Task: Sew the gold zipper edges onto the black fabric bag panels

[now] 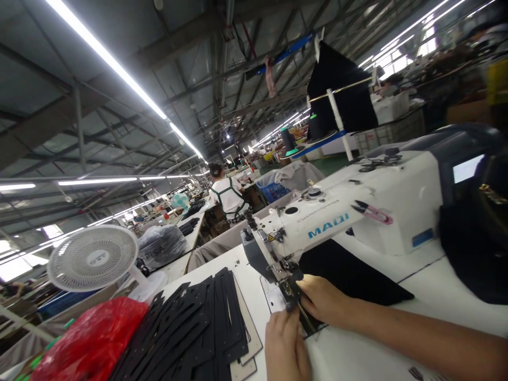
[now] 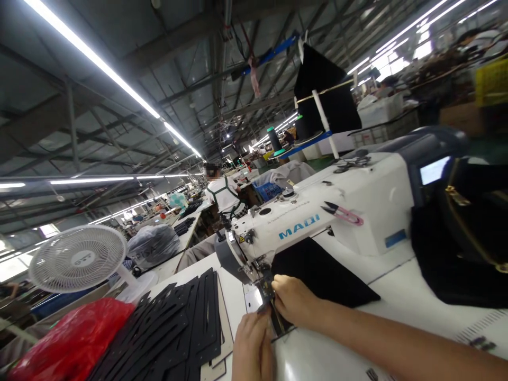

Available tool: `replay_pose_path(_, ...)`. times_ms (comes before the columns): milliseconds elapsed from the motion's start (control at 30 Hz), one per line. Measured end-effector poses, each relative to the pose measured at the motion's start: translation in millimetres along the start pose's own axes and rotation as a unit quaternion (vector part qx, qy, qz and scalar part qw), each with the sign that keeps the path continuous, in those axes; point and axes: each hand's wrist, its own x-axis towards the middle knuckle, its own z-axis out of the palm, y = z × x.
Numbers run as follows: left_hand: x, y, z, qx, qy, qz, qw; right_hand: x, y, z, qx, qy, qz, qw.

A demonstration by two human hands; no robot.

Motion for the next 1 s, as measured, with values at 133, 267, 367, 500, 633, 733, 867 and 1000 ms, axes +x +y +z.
replay_pose_path(133,-0.3,-4.5,17.2,0.017,-0.008,0.067,0.998,0.8,3.0,1.6,0.049,0.012,0.061,0.997)
replay_pose_path(267,0.3,-1.4,28.3,0.019,0.039,0.037,0.998,11.0,0.4,4.3,0.084,0.03,0.112,0.99)
replay_pose_path(367,2.0,5.4,21.7,0.008,0.008,0.032,0.999,25.5,3.4,8.2,0.095,0.055,0.161,0.981)
replay_pose_path(500,-0.7,12.5,3.0,0.012,-0.008,-0.031,0.999,32.5,9.6,9.4,0.1,0.065,0.187,0.975)
replay_pose_path(633,-7.0,8.9,-8.1,0.088,0.009,-0.088,0.992,-4.1,1.4,0.5,0.095,0.05,0.113,0.988)
replay_pose_path(733,-6.5,1.1,-6.4,0.108,0.026,0.016,0.994,-48.0,-9.6,-2.6,0.028,0.047,-0.027,0.998)
replay_pose_path(867,-0.7,-7.7,5.4,0.095,0.016,0.134,0.986,-81.7,-12.6,1.4,-0.107,0.058,-0.151,0.981)
replay_pose_path(1000,4.9,-11.3,14.3,0.113,0.06,0.142,0.982,-79.9,-9.3,0.2,-0.14,0.028,-0.151,0.978)
